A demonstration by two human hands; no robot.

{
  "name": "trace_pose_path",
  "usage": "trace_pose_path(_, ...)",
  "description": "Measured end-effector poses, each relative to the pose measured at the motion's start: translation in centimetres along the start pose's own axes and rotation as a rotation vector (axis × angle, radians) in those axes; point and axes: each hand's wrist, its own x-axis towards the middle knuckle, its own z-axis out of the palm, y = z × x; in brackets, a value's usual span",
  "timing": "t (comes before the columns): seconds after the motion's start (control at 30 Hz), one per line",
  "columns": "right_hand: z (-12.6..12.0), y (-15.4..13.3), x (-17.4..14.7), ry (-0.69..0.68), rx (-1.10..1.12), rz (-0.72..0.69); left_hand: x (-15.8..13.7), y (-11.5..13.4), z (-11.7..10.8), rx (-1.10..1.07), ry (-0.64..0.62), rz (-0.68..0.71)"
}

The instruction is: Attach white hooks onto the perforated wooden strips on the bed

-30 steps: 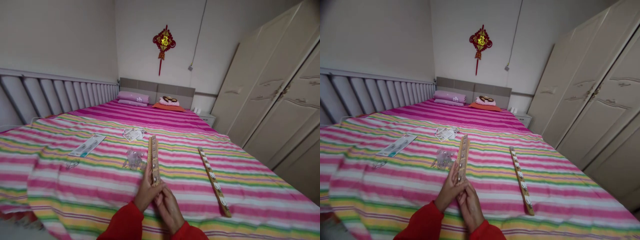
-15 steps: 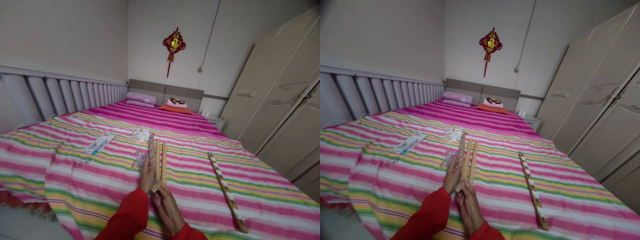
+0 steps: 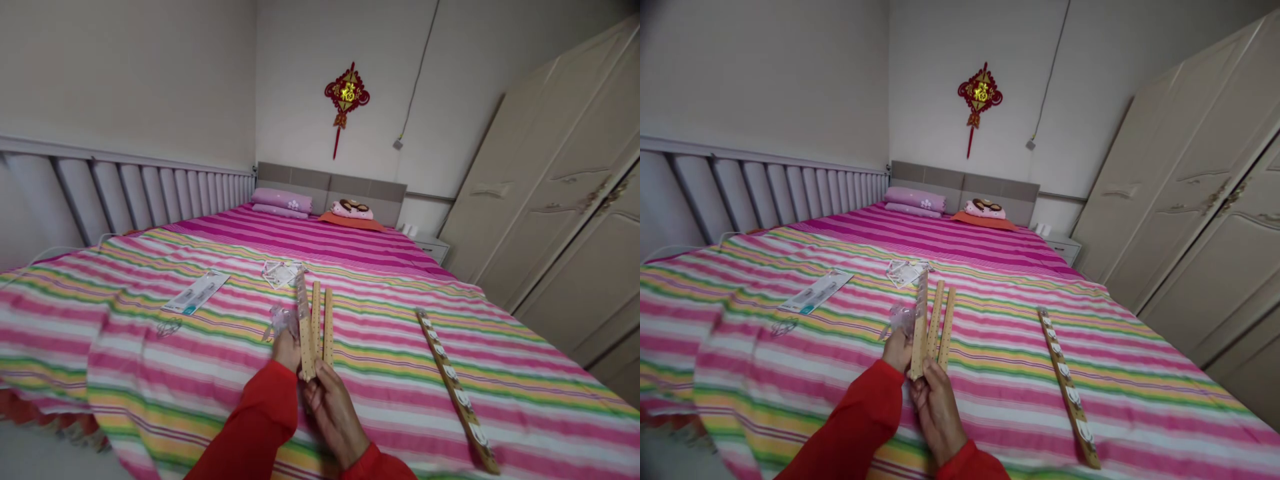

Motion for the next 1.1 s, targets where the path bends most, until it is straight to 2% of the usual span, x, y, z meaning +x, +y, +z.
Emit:
trace_pose_path(0.13, -0.5, -0.2, -0.7, -0.028, -0.018, 0.001, 2.4, 1.6, 0.8, -0.117, 0.199, -0.061)
trace_pose_path(0.27, -1.2, -0.5, -1.5, -0.091, -0.063, 0.002, 4.0, 3.6, 1.3, -0.150, 0.270, -0.062)
trace_pose_path(0.37, -1.5, -0.5, -1.9, -0.090, -0.074, 0.006, 4.3, 4.5, 1.4, -0.061, 0.203, 0.069)
trace_pose_path(0.43, -1.6, -0.5, -2.0, -0.083, -0.077, 0.005, 4.1, 4.5, 1.6, 0.097, 0.125, 0.155)
trace_pose_path(0.57, -2.0, -0.1, -1.9, -0.054, -0.085, -0.011, 3.4, 3.6, 2.4, 0.489, 0.014, 0.163)
trace_pose_path(0.67, -2.3, 0.2, -1.8, -0.046, -0.089, -0.024, 3.2, 2.9, 2.8, 0.693, -0.014, 0.210)
trace_pose_path(0.93, -2.5, -0.9, -2.4, -0.051, -0.088, -0.008, 5.0, 2.3, 2.0, 0.775, 0.055, 0.239)
trace_pose_path(1.1, -2.9, -1.2, -2.8, -0.043, -0.096, 0.004, 6.4, 3.2, 1.5, 0.774, 0.072, 0.282)
